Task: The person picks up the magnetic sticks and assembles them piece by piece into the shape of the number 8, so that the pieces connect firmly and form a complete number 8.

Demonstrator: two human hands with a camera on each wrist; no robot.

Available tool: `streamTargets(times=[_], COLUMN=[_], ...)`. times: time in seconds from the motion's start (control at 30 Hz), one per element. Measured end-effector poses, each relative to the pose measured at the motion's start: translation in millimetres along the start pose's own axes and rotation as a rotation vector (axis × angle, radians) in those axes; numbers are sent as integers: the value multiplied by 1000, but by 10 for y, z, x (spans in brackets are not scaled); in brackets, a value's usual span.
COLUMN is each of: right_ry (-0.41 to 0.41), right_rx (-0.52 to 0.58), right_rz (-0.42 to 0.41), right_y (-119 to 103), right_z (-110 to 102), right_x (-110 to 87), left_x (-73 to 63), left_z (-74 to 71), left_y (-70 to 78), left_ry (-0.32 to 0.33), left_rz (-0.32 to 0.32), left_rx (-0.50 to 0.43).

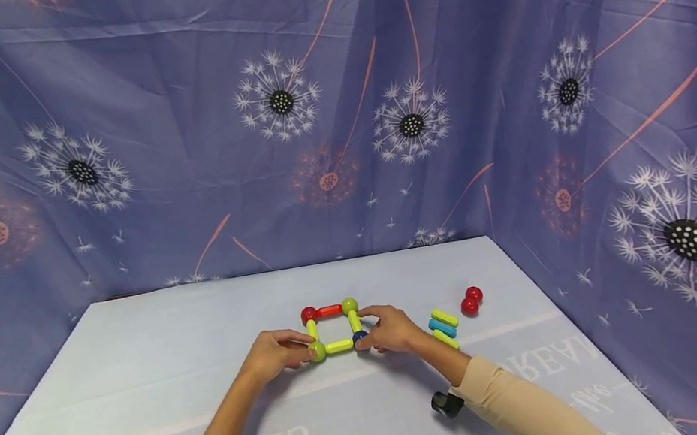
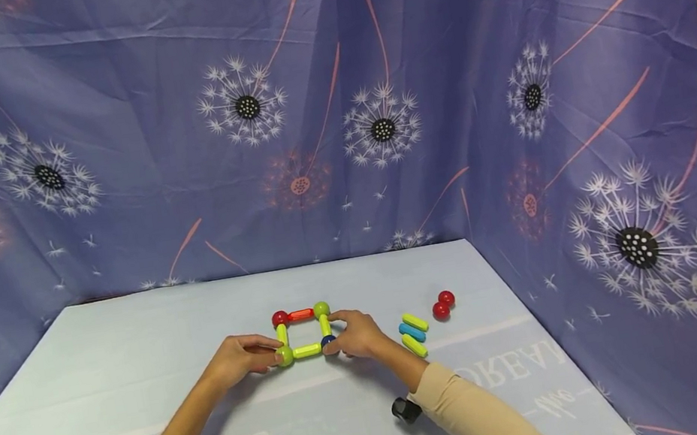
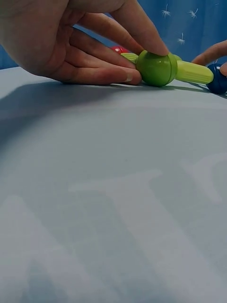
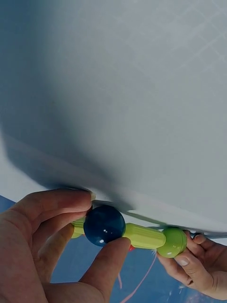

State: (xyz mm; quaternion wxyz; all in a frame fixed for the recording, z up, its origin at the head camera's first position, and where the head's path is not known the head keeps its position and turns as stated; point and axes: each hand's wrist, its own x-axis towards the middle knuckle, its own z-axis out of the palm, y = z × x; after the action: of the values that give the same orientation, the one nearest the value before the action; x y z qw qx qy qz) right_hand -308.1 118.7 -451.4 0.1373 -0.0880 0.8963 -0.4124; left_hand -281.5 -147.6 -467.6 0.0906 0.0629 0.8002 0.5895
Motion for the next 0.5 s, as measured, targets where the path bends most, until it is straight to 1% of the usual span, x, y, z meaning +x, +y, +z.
streamTargets(times=[0.17,0.3,0.37,0.5], right_ry=[-4,4,32,122], right_rx=[-18,-35,-52,-123], right_rz=[-17,-49,-69,-112], right_y=[4,15,30,47], right_z=[-3,-64,-116,-268], right_x=[-4,-51,-81,-150], left_x=[13,30,30,30], left_z=[-19,-24,-23,-26], left_y=[13,13,11,14], left_ry=[5,0,-5,-8], left_rz=[-13,-36,-43,-47], left_rx=[2,-5,-6,-4])
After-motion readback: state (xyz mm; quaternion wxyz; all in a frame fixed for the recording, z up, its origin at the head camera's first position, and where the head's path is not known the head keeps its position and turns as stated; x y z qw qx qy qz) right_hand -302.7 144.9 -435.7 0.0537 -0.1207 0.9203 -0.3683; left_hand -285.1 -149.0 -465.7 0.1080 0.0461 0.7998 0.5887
